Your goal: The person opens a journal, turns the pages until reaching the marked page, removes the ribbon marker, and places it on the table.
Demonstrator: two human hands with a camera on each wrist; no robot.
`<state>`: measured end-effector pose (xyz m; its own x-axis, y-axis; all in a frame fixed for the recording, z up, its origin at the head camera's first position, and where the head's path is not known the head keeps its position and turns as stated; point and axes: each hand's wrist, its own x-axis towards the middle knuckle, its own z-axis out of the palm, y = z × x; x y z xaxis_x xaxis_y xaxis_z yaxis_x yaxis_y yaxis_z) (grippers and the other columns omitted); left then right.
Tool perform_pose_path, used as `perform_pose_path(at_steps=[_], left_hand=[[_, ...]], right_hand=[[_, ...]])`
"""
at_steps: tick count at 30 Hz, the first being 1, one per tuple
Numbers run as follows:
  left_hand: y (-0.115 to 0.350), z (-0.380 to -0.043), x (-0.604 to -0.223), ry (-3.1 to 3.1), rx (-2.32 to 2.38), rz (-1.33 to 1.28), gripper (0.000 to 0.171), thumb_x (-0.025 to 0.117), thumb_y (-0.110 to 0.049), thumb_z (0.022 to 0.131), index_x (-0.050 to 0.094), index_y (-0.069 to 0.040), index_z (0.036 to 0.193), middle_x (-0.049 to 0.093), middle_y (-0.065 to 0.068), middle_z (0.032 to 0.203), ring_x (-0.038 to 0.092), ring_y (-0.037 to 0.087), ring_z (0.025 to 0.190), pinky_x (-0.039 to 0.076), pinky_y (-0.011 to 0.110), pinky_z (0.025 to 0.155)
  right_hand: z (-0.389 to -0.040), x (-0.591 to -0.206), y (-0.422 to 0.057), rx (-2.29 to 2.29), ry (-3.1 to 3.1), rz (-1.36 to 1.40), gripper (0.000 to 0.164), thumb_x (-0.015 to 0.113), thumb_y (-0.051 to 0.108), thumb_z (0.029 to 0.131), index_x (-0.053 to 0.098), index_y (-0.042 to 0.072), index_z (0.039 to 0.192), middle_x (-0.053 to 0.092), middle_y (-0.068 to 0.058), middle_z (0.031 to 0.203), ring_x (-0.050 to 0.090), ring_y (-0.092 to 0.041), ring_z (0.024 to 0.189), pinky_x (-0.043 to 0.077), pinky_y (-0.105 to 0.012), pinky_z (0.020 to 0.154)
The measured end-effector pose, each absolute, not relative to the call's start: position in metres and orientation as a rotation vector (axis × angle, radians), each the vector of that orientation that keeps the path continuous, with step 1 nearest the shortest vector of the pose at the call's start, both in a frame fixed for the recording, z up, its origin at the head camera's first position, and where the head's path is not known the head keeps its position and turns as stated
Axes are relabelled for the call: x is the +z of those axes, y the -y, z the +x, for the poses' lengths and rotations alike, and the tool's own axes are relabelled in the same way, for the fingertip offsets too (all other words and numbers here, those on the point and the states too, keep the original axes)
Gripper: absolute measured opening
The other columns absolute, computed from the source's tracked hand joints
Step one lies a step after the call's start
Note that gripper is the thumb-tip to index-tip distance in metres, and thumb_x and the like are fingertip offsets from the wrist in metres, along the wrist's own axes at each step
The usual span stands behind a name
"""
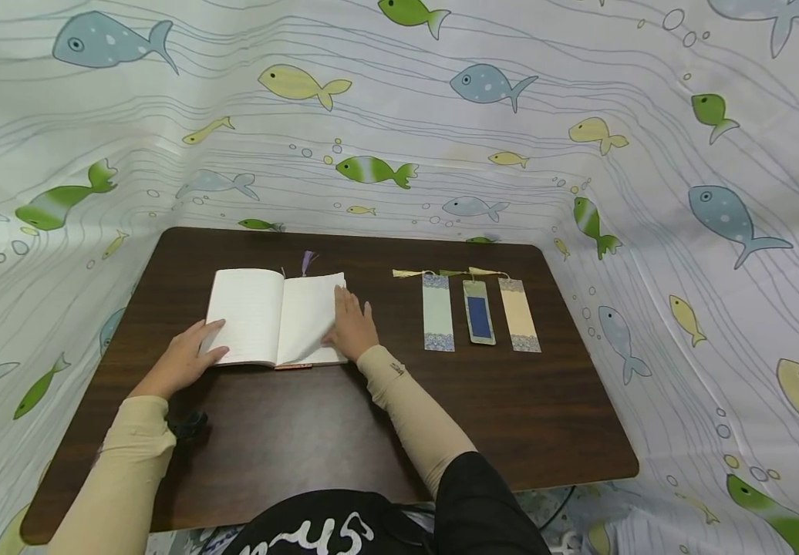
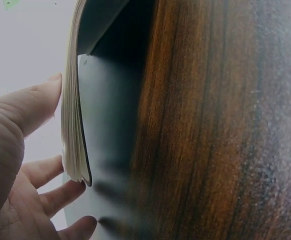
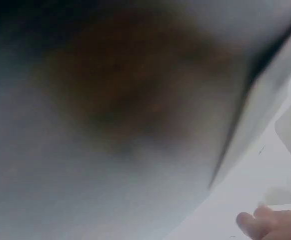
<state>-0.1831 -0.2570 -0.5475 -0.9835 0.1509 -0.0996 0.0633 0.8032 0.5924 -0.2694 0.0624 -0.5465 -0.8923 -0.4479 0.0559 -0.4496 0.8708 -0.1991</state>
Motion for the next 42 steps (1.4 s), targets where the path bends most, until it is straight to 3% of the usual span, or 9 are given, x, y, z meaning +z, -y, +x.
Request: perform_pose_path(at_steps=[3, 7, 12, 19, 24, 28, 33, 36, 42], left_hand=[[0.257, -0.183, -0.547, -2.849, 0.924, 0.163, 0.064, 0.052, -0.038, 0.100, 0.030, -0.005, 0.150, 0.019, 0.035, 0.152, 0.017, 0.060, 0.134, 0.020, 0.078, 0.099], [0.256, -0.182, -0.546, -2.852, 0.927, 0.166, 0.063, 0.052, -0.037, 0.100, 0.031, -0.004, 0.150, 0.020, 0.035, 0.152, 0.017, 0.060, 0.134, 0.020, 0.078, 0.099], [0.256, -0.182, -0.544, -2.847, 0.940, 0.161, 0.065, 0.053, -0.038, 0.099, 0.031, -0.004, 0.149, 0.019, 0.035, 0.152, 0.017, 0.060, 0.134, 0.020, 0.078, 0.099], [0.258, -0.184, -0.542, -2.865, 0.979, 0.184, 0.056, 0.046, -0.029, 0.103, 0.033, 0.001, 0.148, 0.022, 0.034, 0.151, 0.018, 0.059, 0.135, 0.020, 0.075, 0.103], [0.261, -0.183, -0.539, -2.877, 1.194, 0.159, 0.050, 0.026, -0.023, 0.107, 0.027, 0.005, 0.148, 0.027, 0.033, 0.150, 0.025, 0.053, 0.137, 0.022, 0.067, 0.108], [0.263, -0.183, -0.537, -2.852, 1.280, 0.115, 0.056, 0.029, -0.034, 0.107, 0.020, -0.003, 0.153, 0.023, 0.030, 0.153, 0.023, 0.052, 0.138, 0.021, 0.067, 0.107], [0.264, -0.183, -0.542, -2.887, 1.067, 0.224, 0.059, 0.049, -0.035, 0.101, 0.035, -0.001, 0.147, 0.024, 0.036, 0.150, 0.025, 0.056, 0.135, 0.024, 0.070, 0.104], [0.263, -0.182, -0.547, -2.899, 1.017, 0.249, 0.056, 0.055, -0.030, 0.099, 0.040, 0.001, 0.144, 0.025, 0.038, 0.148, 0.027, 0.057, 0.133, 0.026, 0.070, 0.104], [0.263, -0.183, -0.550, -2.896, 1.060, 0.252, 0.056, 0.059, -0.027, 0.097, 0.041, 0.000, 0.143, 0.025, 0.037, 0.148, 0.027, 0.057, 0.133, 0.026, 0.070, 0.104]], right_hand=[[-0.267, -0.543, -0.053, 0.684, 2.993, 0.713, 0.110, 0.075, 0.037, 0.083, -0.003, 0.002, 0.154, 0.007, -0.014, 0.162, 0.016, -0.023, 0.148, 0.020, -0.053, 0.117], [-0.261, -0.539, -0.038, 1.220, 2.913, 0.839, 0.106, 0.069, 0.030, 0.090, -0.013, 0.009, 0.154, 0.006, -0.010, 0.163, 0.014, -0.020, 0.148, 0.021, -0.042, 0.119], [-0.253, -0.531, -0.021, 1.584, 2.880, 1.118, 0.086, 0.058, 0.032, 0.098, -0.004, 0.018, 0.156, 0.014, 0.002, 0.162, 0.022, -0.014, 0.146, 0.027, -0.034, 0.116], [-0.248, -0.542, 0.006, 1.061, 2.992, 1.488, 0.065, 0.054, 0.039, 0.098, 0.028, 0.015, 0.153, 0.011, 0.002, 0.163, 0.008, -0.012, 0.149, 0.015, -0.026, 0.119], [-0.245, -0.550, 0.016, 0.729, 3.001, 1.600, 0.058, 0.052, 0.046, 0.097, 0.042, 0.019, 0.147, 0.018, 0.004, 0.162, 0.006, -0.024, 0.150, 0.018, -0.040, 0.120], [-0.246, -0.549, 0.016, 0.698, 2.971, 1.638, 0.054, 0.051, 0.044, 0.098, 0.044, 0.021, 0.146, 0.023, 0.008, 0.160, 0.008, -0.025, 0.150, 0.021, -0.043, 0.119], [-0.248, -0.548, 0.007, 0.752, 2.996, 1.627, 0.048, 0.049, 0.027, 0.102, 0.040, 0.019, 0.148, 0.022, 0.009, 0.160, 0.011, -0.019, 0.149, 0.018, -0.028, 0.119], [-0.251, -0.549, -0.006, 0.632, 3.080, 1.542, 0.057, 0.053, 0.020, 0.100, 0.031, 0.018, 0.152, 0.017, 0.004, 0.162, 0.012, -0.017, 0.149, 0.017, -0.029, 0.119], [-0.267, -0.554, -0.049, 0.257, 3.239, 1.213, 0.082, 0.065, 0.040, 0.091, 0.023, 0.007, 0.154, 0.013, -0.009, 0.162, 0.011, -0.023, 0.149, 0.020, -0.039, 0.119]])
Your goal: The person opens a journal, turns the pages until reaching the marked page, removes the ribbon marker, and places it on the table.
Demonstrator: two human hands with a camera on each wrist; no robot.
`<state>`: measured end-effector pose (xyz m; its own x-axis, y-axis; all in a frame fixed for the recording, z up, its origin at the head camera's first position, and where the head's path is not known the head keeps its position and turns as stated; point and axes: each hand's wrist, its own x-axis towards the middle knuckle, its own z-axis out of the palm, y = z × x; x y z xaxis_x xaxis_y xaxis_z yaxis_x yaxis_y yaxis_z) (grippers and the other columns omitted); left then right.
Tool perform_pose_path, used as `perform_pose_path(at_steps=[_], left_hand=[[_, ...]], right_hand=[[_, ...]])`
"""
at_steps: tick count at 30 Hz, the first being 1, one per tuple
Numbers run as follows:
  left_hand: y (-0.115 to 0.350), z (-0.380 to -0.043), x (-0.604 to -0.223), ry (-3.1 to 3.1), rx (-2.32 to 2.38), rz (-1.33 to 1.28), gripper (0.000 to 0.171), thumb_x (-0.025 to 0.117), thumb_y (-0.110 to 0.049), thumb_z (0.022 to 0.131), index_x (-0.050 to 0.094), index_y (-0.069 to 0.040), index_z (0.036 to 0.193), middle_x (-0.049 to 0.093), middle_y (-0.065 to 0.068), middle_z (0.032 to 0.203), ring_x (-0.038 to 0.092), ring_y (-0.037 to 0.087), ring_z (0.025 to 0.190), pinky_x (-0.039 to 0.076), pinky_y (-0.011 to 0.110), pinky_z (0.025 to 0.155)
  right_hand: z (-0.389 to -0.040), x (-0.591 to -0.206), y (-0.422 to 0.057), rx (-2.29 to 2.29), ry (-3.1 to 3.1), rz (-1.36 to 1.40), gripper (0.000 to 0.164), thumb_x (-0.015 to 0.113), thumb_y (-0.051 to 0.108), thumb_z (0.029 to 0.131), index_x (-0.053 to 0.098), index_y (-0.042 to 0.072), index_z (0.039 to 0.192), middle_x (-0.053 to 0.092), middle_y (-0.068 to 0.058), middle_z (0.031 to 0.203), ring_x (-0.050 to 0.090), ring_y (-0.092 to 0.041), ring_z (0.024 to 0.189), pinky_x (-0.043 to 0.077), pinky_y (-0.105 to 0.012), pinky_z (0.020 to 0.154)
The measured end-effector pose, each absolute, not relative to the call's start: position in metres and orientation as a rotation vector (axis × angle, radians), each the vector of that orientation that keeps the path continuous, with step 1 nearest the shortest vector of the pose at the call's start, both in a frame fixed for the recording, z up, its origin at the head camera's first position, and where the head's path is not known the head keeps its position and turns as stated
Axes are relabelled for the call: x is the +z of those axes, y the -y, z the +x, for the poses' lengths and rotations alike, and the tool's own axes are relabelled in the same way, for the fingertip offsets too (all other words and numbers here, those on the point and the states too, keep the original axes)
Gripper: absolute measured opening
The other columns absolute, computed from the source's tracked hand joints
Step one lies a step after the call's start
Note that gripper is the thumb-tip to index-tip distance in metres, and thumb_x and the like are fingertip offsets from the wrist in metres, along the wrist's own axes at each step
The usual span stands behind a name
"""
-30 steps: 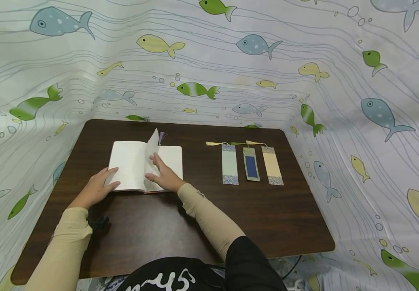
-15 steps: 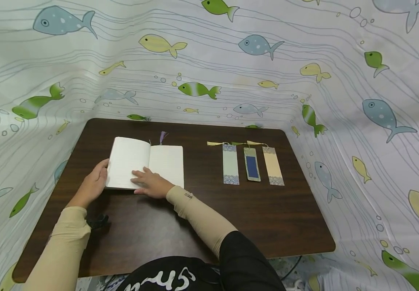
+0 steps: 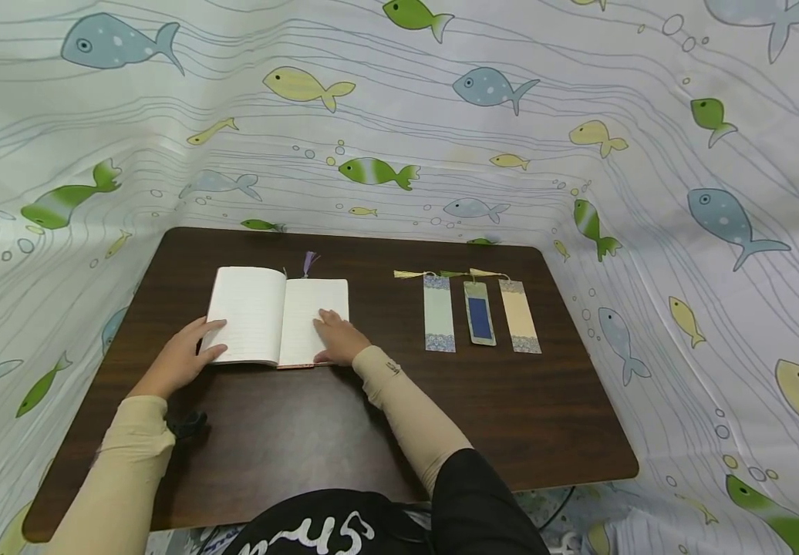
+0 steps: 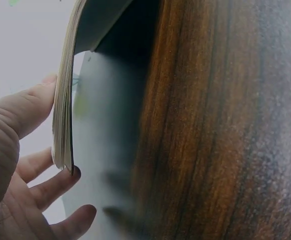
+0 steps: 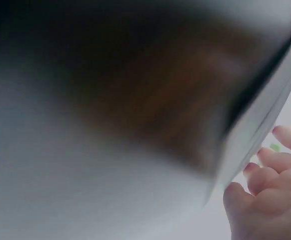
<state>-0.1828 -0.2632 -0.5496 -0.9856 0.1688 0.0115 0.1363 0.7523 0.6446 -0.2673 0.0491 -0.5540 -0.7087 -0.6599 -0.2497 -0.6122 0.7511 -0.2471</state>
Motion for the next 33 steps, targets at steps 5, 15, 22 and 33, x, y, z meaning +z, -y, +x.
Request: perform_pose_path(at_steps=[5, 15, 22, 33], left_hand=[[0.265, -0.181, -0.551, -2.888, 1.062, 0.238, 0.056, 0.058, -0.028, 0.098, 0.041, 0.000, 0.143, 0.024, 0.037, 0.148, 0.027, 0.057, 0.133, 0.026, 0.070, 0.103], [0.263, -0.183, -0.548, -2.913, 1.033, 0.268, 0.055, 0.060, -0.025, 0.097, 0.043, 0.002, 0.141, 0.026, 0.039, 0.146, 0.028, 0.058, 0.132, 0.027, 0.070, 0.103], [0.260, -0.182, -0.546, -2.909, 1.037, 0.272, 0.055, 0.060, -0.025, 0.097, 0.043, 0.002, 0.141, 0.027, 0.039, 0.146, 0.029, 0.058, 0.132, 0.027, 0.070, 0.103], [0.261, -0.182, -0.547, -2.904, 1.057, 0.246, 0.054, 0.052, -0.033, 0.100, 0.042, -0.001, 0.142, 0.025, 0.038, 0.148, 0.027, 0.057, 0.133, 0.025, 0.071, 0.103]], right_hand=[[-0.274, -0.553, -0.075, -0.222, -2.666, -0.829, 0.094, 0.067, 0.047, 0.086, 0.017, 0.006, 0.154, 0.010, -0.008, 0.163, 0.011, -0.022, 0.150, 0.023, -0.047, 0.118], [-0.274, -0.555, -0.073, 0.023, -2.865, -0.897, 0.085, 0.062, 0.059, 0.078, 0.044, 0.010, 0.145, 0.034, -0.005, 0.156, 0.029, -0.029, 0.144, 0.031, -0.059, 0.110], [-0.271, -0.556, -0.070, -0.107, -2.959, -0.682, 0.111, 0.069, 0.060, 0.076, 0.017, -0.002, 0.152, 0.027, -0.016, 0.157, 0.024, -0.030, 0.146, 0.022, -0.063, 0.112], [-0.268, -0.539, -0.053, -1.197, -2.514, -0.726, 0.106, 0.067, 0.033, 0.091, -0.016, 0.011, 0.153, 0.029, -0.011, 0.157, 0.036, -0.017, 0.141, 0.021, -0.049, 0.118]])
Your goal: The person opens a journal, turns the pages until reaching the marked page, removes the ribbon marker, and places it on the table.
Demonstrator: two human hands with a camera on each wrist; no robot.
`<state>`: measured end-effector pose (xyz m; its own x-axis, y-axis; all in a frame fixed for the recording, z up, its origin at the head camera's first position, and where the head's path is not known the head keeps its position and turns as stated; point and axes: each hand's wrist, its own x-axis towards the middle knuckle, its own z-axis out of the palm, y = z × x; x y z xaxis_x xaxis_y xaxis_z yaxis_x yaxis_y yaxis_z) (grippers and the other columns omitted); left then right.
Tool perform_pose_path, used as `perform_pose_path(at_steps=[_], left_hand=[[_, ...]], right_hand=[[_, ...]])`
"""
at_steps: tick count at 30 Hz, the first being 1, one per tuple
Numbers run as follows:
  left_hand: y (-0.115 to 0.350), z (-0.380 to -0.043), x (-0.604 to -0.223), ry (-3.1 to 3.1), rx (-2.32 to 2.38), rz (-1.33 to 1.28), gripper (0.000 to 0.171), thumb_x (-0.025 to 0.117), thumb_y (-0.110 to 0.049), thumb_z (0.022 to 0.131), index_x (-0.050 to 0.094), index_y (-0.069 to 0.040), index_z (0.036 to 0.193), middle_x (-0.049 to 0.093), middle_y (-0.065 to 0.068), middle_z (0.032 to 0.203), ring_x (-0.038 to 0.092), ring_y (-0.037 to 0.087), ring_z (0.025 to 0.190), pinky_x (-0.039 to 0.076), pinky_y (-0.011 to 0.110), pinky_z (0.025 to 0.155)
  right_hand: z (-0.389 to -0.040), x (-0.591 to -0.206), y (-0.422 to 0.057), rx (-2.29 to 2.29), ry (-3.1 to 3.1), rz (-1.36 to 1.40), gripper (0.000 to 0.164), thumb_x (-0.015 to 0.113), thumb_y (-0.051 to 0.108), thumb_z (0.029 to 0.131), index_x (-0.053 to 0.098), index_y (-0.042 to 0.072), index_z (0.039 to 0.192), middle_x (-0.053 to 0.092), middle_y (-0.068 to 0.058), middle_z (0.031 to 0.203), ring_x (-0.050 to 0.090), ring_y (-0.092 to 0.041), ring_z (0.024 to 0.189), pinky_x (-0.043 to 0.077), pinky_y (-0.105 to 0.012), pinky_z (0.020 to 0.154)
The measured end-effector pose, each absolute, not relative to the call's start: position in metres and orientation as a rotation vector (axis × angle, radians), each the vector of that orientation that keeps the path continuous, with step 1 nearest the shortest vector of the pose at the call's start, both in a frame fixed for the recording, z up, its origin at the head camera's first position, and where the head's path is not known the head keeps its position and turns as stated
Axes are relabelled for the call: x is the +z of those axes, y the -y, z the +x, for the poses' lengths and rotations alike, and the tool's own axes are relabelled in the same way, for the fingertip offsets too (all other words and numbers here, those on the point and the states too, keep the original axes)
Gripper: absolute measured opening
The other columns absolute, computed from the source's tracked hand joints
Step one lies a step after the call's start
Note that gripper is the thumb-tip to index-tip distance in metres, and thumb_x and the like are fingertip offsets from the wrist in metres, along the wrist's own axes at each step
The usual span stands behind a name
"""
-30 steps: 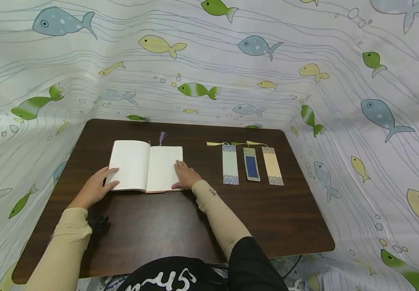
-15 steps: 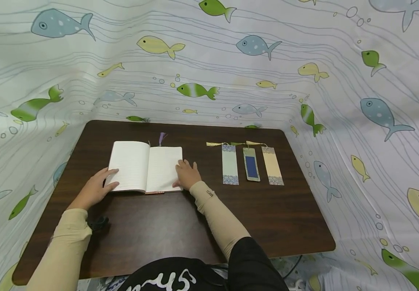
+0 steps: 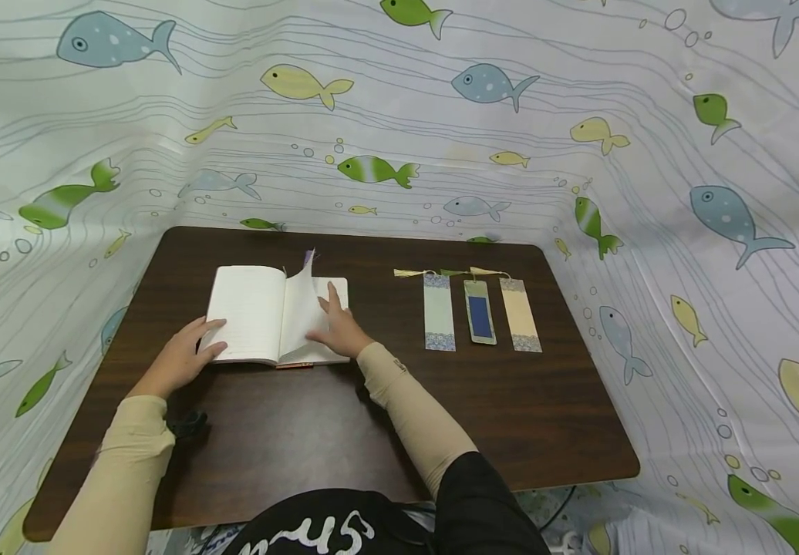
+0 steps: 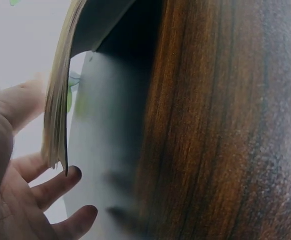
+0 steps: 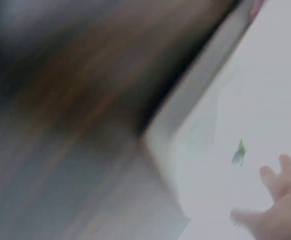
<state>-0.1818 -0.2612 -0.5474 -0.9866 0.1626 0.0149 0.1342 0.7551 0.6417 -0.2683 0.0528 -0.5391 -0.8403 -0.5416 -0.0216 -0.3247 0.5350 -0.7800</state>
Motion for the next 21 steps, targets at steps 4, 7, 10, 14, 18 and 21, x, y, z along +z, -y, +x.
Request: perform_pose_path(at_steps=[4, 7, 10, 14, 18, 21], left_hand=[[0.262, -0.182, -0.545, -2.860, 1.104, 0.220, 0.057, 0.048, -0.037, 0.101, 0.040, -0.001, 0.144, 0.021, 0.035, 0.151, 0.024, 0.056, 0.135, 0.024, 0.071, 0.104], [0.262, -0.185, -0.544, -2.841, 1.094, 0.213, 0.063, 0.049, -0.039, 0.100, 0.034, 0.001, 0.147, 0.021, 0.035, 0.151, 0.023, 0.056, 0.136, 0.023, 0.070, 0.105], [0.262, -0.188, -0.544, -2.835, 1.120, 0.209, 0.072, 0.041, -0.046, 0.100, 0.023, 0.002, 0.151, 0.019, 0.035, 0.152, 0.020, 0.055, 0.137, 0.020, 0.069, 0.107], [0.262, -0.189, -0.542, -2.823, 1.236, 0.224, 0.069, 0.026, -0.048, 0.103, 0.010, -0.006, 0.155, 0.016, 0.032, 0.155, 0.017, 0.055, 0.139, 0.017, 0.070, 0.108], [0.264, -0.187, -0.541, -2.807, 1.213, 0.238, 0.060, 0.028, -0.041, 0.105, 0.013, -0.014, 0.156, 0.014, 0.031, 0.156, 0.016, 0.057, 0.138, 0.016, 0.075, 0.104], [0.265, -0.184, -0.541, -2.797, 1.099, 0.219, 0.059, 0.034, -0.043, 0.104, 0.023, -0.014, 0.155, 0.012, 0.033, 0.155, 0.015, 0.059, 0.137, 0.016, 0.076, 0.102]], right_hand=[[-0.262, -0.532, -0.038, -1.464, -2.205, -0.772, 0.086, 0.054, 0.037, 0.099, -0.010, 0.026, 0.155, 0.025, -0.005, 0.159, 0.029, -0.013, 0.144, 0.036, -0.035, 0.111], [-0.256, -0.533, -0.026, -1.325, -2.229, -0.869, 0.070, 0.046, 0.043, 0.101, 0.005, 0.029, 0.156, 0.022, 0.001, 0.161, 0.027, -0.011, 0.144, 0.034, -0.029, 0.112], [-0.250, -0.538, -0.014, -1.088, -2.333, -1.006, 0.060, 0.042, 0.039, 0.103, 0.019, 0.022, 0.156, 0.023, 0.004, 0.160, 0.024, -0.010, 0.145, 0.028, -0.028, 0.115], [-0.244, -0.545, -0.004, -0.823, -2.414, -1.104, 0.055, 0.041, 0.040, 0.103, 0.031, 0.020, 0.152, 0.021, 0.008, 0.160, 0.016, -0.009, 0.147, 0.014, -0.047, 0.120], [-0.241, -0.546, -0.001, -0.704, -2.409, -1.130, 0.057, 0.040, 0.050, 0.100, 0.038, 0.022, 0.149, 0.018, 0.014, 0.160, 0.007, -0.010, 0.149, 0.004, -0.062, 0.116], [-0.241, -0.547, -0.002, -0.691, -2.396, -1.137, 0.056, 0.038, 0.050, 0.101, 0.037, 0.024, 0.150, 0.016, 0.016, 0.160, 0.007, -0.007, 0.148, 0.004, -0.061, 0.116]])
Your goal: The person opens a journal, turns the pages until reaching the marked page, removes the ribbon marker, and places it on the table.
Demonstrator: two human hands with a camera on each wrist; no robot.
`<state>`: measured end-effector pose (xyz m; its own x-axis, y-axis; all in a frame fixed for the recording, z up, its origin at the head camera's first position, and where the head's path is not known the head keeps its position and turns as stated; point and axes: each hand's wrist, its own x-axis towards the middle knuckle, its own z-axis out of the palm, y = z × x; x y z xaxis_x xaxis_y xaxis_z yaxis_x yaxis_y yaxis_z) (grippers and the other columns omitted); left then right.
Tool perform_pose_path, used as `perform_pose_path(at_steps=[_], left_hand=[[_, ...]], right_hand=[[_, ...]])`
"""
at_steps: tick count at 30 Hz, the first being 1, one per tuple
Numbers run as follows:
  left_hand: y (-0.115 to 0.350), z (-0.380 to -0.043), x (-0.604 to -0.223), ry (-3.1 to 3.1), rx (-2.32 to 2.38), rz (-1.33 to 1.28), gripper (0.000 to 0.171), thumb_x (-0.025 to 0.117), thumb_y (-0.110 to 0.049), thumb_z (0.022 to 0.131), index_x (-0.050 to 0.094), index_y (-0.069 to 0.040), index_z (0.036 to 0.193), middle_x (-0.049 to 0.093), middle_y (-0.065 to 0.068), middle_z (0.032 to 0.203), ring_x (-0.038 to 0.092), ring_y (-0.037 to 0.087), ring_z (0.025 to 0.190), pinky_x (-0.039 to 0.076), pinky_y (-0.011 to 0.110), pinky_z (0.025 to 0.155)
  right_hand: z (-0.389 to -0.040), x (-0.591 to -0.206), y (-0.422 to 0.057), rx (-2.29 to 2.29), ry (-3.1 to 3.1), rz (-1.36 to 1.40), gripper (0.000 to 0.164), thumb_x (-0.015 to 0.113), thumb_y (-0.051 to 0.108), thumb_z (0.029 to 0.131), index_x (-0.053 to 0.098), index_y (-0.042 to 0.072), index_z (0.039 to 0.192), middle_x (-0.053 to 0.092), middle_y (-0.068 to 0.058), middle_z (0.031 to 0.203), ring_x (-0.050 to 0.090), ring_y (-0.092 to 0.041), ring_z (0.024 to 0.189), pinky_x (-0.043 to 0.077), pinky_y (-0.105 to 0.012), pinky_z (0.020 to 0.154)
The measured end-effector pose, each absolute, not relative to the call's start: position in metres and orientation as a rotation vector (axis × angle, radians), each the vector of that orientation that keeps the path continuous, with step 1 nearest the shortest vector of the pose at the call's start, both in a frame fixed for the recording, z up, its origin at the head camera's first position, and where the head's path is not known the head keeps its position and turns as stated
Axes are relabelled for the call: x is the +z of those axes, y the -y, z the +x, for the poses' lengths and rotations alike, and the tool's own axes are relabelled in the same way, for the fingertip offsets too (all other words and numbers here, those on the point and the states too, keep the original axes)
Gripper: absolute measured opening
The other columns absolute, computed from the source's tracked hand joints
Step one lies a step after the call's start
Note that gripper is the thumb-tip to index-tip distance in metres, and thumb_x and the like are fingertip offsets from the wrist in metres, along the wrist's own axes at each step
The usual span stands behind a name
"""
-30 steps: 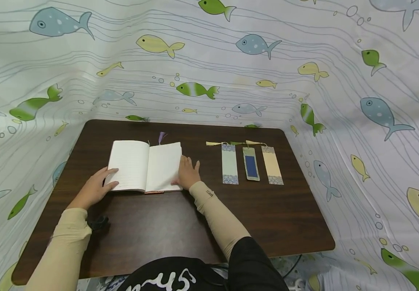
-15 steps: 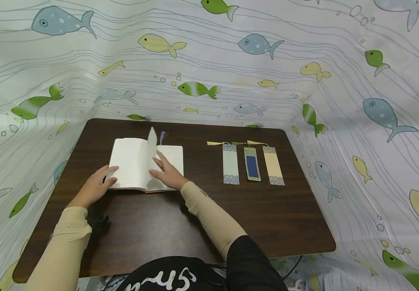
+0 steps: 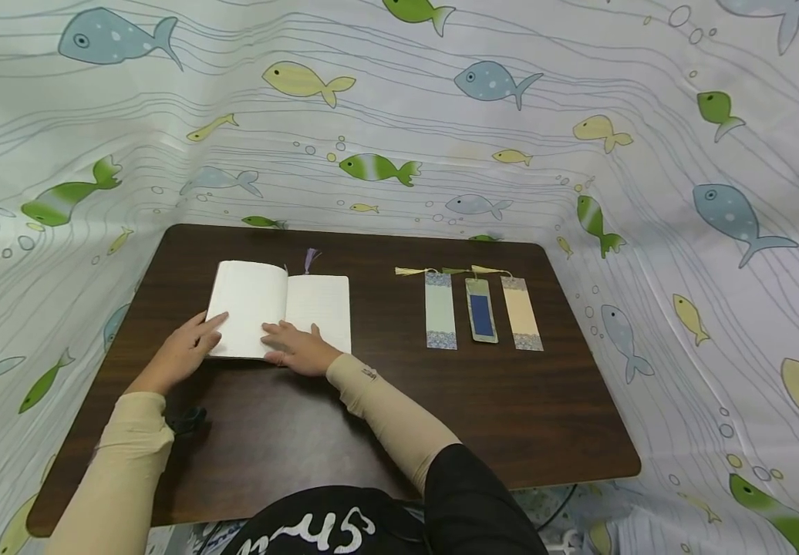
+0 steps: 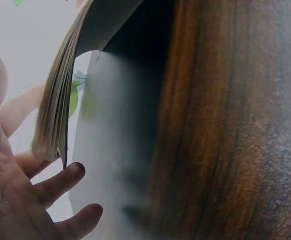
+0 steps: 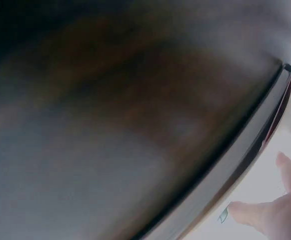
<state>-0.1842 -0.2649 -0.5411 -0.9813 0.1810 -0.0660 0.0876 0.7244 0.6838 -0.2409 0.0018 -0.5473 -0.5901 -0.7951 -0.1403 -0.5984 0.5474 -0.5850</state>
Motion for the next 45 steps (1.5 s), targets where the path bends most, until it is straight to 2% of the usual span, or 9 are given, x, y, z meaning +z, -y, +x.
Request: perform_pose_path(at_steps=[4, 7, 13, 21, 24, 33, 36, 40, 45], left_hand=[[0.264, -0.183, -0.544, -2.842, 0.972, 0.239, 0.063, 0.045, -0.046, 0.101, 0.033, -0.010, 0.151, 0.016, 0.036, 0.152, 0.020, 0.060, 0.135, 0.020, 0.075, 0.102], [0.263, -0.184, -0.546, -2.873, 0.955, 0.257, 0.063, 0.054, -0.041, 0.098, 0.036, -0.009, 0.149, 0.019, 0.035, 0.152, 0.022, 0.059, 0.134, 0.023, 0.073, 0.103], [0.264, -0.184, -0.550, -2.890, 0.960, 0.270, 0.063, 0.060, -0.035, 0.095, 0.039, -0.010, 0.148, 0.020, 0.035, 0.152, 0.022, 0.058, 0.135, 0.023, 0.072, 0.104], [0.265, -0.182, -0.549, -2.895, 0.950, 0.269, 0.063, 0.061, -0.035, 0.095, 0.040, -0.008, 0.148, 0.022, 0.036, 0.150, 0.023, 0.059, 0.134, 0.023, 0.073, 0.103], [0.265, -0.182, -0.548, -2.889, 0.952, 0.257, 0.063, 0.061, -0.034, 0.095, 0.039, -0.008, 0.148, 0.021, 0.036, 0.151, 0.022, 0.059, 0.134, 0.022, 0.073, 0.103], [0.264, -0.182, -0.547, -2.864, 0.966, 0.253, 0.064, 0.062, -0.035, 0.094, 0.039, -0.008, 0.148, 0.020, 0.035, 0.152, 0.021, 0.059, 0.134, 0.022, 0.073, 0.103], [0.264, -0.183, -0.547, -2.860, 0.974, 0.236, 0.065, 0.062, -0.036, 0.094, 0.039, -0.009, 0.148, 0.020, 0.034, 0.152, 0.020, 0.058, 0.135, 0.021, 0.074, 0.103], [0.264, -0.183, -0.548, -2.850, 0.976, 0.228, 0.066, 0.062, -0.037, 0.094, 0.038, -0.010, 0.149, 0.019, 0.034, 0.153, 0.020, 0.058, 0.136, 0.022, 0.073, 0.103], [0.264, -0.183, -0.547, -2.857, 0.973, 0.239, 0.064, 0.062, -0.035, 0.094, 0.039, -0.009, 0.148, 0.020, 0.035, 0.151, 0.021, 0.058, 0.135, 0.022, 0.073, 0.103]], right_hand=[[-0.245, -0.547, -0.007, -0.627, -2.425, -1.146, 0.052, 0.041, 0.038, 0.104, 0.029, 0.025, 0.153, 0.014, 0.012, 0.161, 0.012, -0.006, 0.147, 0.011, -0.058, 0.117], [-0.250, -0.549, -0.014, -0.476, -2.500, -1.141, 0.059, 0.050, 0.028, 0.102, 0.024, 0.021, 0.155, 0.015, 0.005, 0.162, 0.014, -0.011, 0.148, 0.017, -0.055, 0.117], [-0.264, -0.559, -0.042, -0.161, -2.619, -1.051, 0.077, 0.061, 0.041, 0.093, 0.023, 0.016, 0.155, 0.012, -0.004, 0.163, 0.011, -0.020, 0.149, 0.021, -0.046, 0.118], [-0.279, -0.560, -0.074, -0.065, -2.670, -0.853, 0.092, 0.064, 0.053, 0.086, 0.019, 0.012, 0.155, 0.008, -0.004, 0.163, 0.011, -0.019, 0.149, 0.026, -0.053, 0.115], [-0.280, -0.560, -0.075, -0.065, -2.693, -0.866, 0.092, 0.066, 0.053, 0.084, 0.022, 0.012, 0.155, 0.012, -0.003, 0.163, 0.013, -0.018, 0.149, 0.024, -0.056, 0.115], [-0.273, -0.554, -0.068, 0.113, -2.917, -0.923, 0.080, 0.068, 0.056, 0.076, 0.050, 0.014, 0.141, 0.041, -0.006, 0.151, 0.038, -0.021, 0.139, 0.036, -0.057, 0.107], [-0.273, -0.555, -0.067, 0.053, -2.974, -0.857, 0.094, 0.071, 0.057, 0.074, 0.040, 0.007, 0.147, 0.037, -0.011, 0.153, 0.038, -0.027, 0.139, 0.036, -0.054, 0.108], [-0.275, -0.560, -0.065, -0.184, -3.028, -0.735, 0.118, 0.077, 0.054, 0.072, 0.012, -0.006, 0.152, 0.027, -0.021, 0.155, 0.035, -0.033, 0.139, 0.034, -0.050, 0.111], [-0.271, -0.557, -0.055, -0.846, -2.820, -0.748, 0.115, 0.075, 0.040, 0.082, -0.006, 0.000, 0.153, 0.029, -0.018, 0.156, 0.039, -0.027, 0.139, 0.034, -0.041, 0.113]])
